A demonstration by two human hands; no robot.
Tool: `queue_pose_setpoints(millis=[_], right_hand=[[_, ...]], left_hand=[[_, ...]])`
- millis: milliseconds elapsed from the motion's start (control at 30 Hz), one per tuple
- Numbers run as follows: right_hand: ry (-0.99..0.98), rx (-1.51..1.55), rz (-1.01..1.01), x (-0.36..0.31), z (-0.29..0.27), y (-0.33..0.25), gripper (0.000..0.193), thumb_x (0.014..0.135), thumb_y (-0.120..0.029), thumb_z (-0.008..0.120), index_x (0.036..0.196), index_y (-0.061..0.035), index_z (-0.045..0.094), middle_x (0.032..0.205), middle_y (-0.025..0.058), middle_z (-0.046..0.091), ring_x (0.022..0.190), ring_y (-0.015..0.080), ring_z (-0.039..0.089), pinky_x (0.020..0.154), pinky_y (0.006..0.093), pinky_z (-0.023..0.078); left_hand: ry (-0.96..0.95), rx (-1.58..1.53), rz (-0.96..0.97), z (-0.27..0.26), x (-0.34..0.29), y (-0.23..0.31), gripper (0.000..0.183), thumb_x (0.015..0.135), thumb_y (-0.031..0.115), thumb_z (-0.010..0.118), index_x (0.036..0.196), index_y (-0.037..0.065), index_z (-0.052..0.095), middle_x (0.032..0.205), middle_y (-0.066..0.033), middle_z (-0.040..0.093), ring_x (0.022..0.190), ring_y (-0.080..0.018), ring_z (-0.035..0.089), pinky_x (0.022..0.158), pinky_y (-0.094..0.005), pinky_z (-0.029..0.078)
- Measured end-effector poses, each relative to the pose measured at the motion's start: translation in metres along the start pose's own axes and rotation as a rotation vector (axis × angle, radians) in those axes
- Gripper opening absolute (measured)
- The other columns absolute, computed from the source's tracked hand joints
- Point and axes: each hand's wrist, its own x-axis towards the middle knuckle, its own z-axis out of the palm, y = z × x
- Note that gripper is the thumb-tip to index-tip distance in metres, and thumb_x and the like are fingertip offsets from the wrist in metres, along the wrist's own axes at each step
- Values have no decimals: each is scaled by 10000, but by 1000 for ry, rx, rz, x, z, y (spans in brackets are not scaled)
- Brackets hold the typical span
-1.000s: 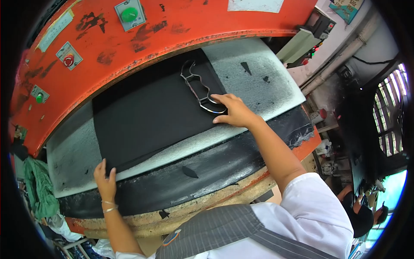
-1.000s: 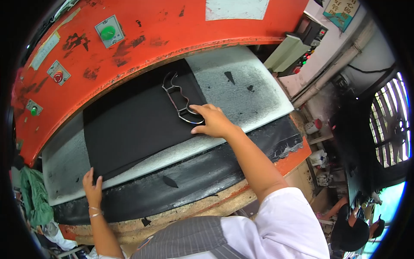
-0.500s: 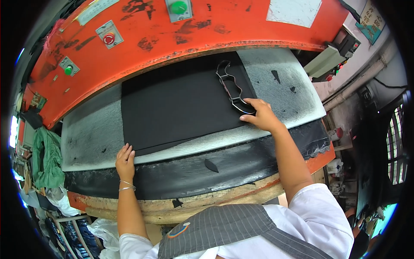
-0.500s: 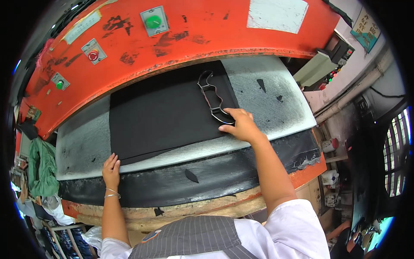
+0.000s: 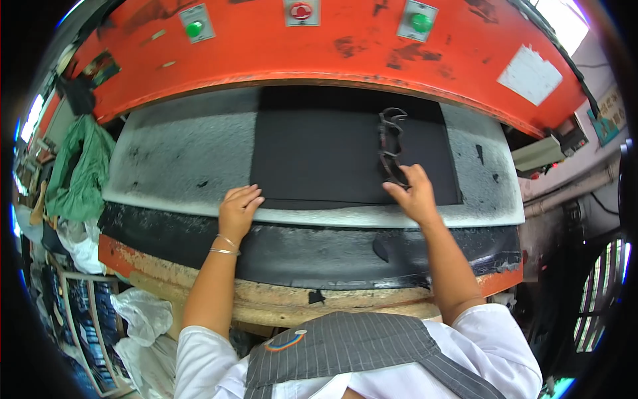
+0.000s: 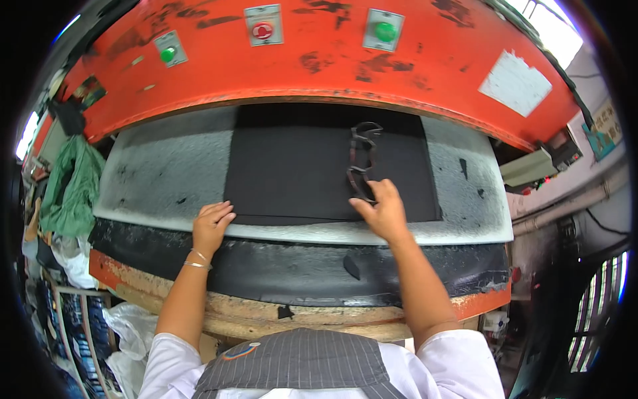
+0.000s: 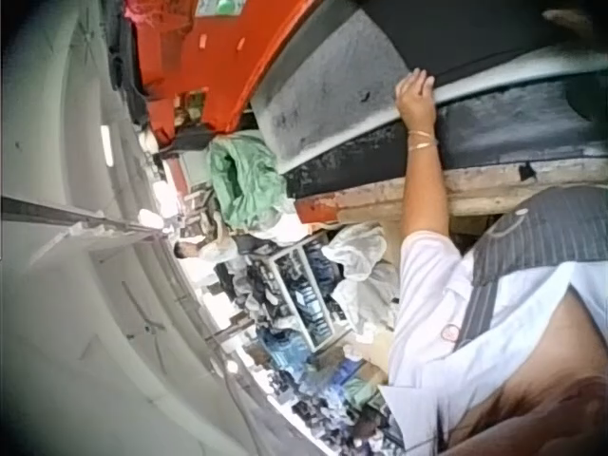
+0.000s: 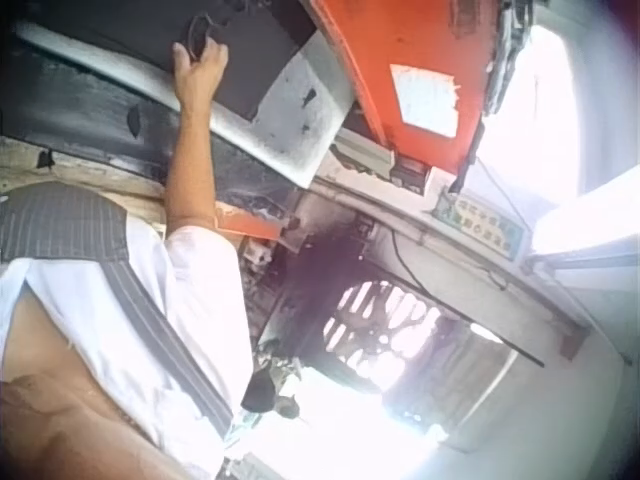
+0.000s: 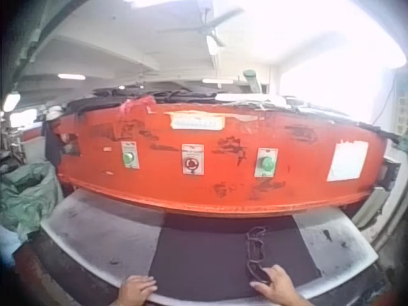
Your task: Cutting shoe component shapes out of black material using a die-cutting machine, metal dies, a hammer, and scissors.
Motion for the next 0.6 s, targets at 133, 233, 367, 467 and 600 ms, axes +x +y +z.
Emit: queue_pose_setpoints(millis=[133,233,367,467,600], right_hand=[[-4,101,-194,8,88,-75,490,755,-293,764,1085,34,611,920,152,541,900,324,539,790,402,461],[-7,104,-283,19,137,-117,486,743,-269,762,1077,48,608,916,158,546,912,330,530,800,415,457],[-6,18,-299,25,175,-139,478,733,-235,764,1074,62,608,902,159,541,899,332,530,798,409,452],[-8,-71,-327,22,186,-134,521,735,-270,775,1110,45,598,903,146,543,908,322,527,806,406,444],[-103,-169,-350,22,172,-135,604,714,-302,802,1194,-6,584,1004,129,581,961,302,526,854,401,425]], left_hand=[[23,-35,7,0,-2,-1,190,799,134,723,961,36,743,1049,-112,710,1055,-258,624,920,-361,487],[19,-81,60,0,-3,-7,191,802,127,715,967,34,738,1059,-110,706,1055,-265,621,924,-365,486],[38,-122,86,1,-6,-11,187,813,125,691,972,30,721,1077,-115,693,1063,-277,607,932,-372,480],[15,-179,54,-2,-5,-7,222,807,101,689,1010,23,643,1082,-117,678,1062,-291,594,914,-383,479],[-61,-257,-7,-10,-4,-12,280,800,71,680,1049,25,560,1119,-116,653,1074,-305,574,918,-399,466]])
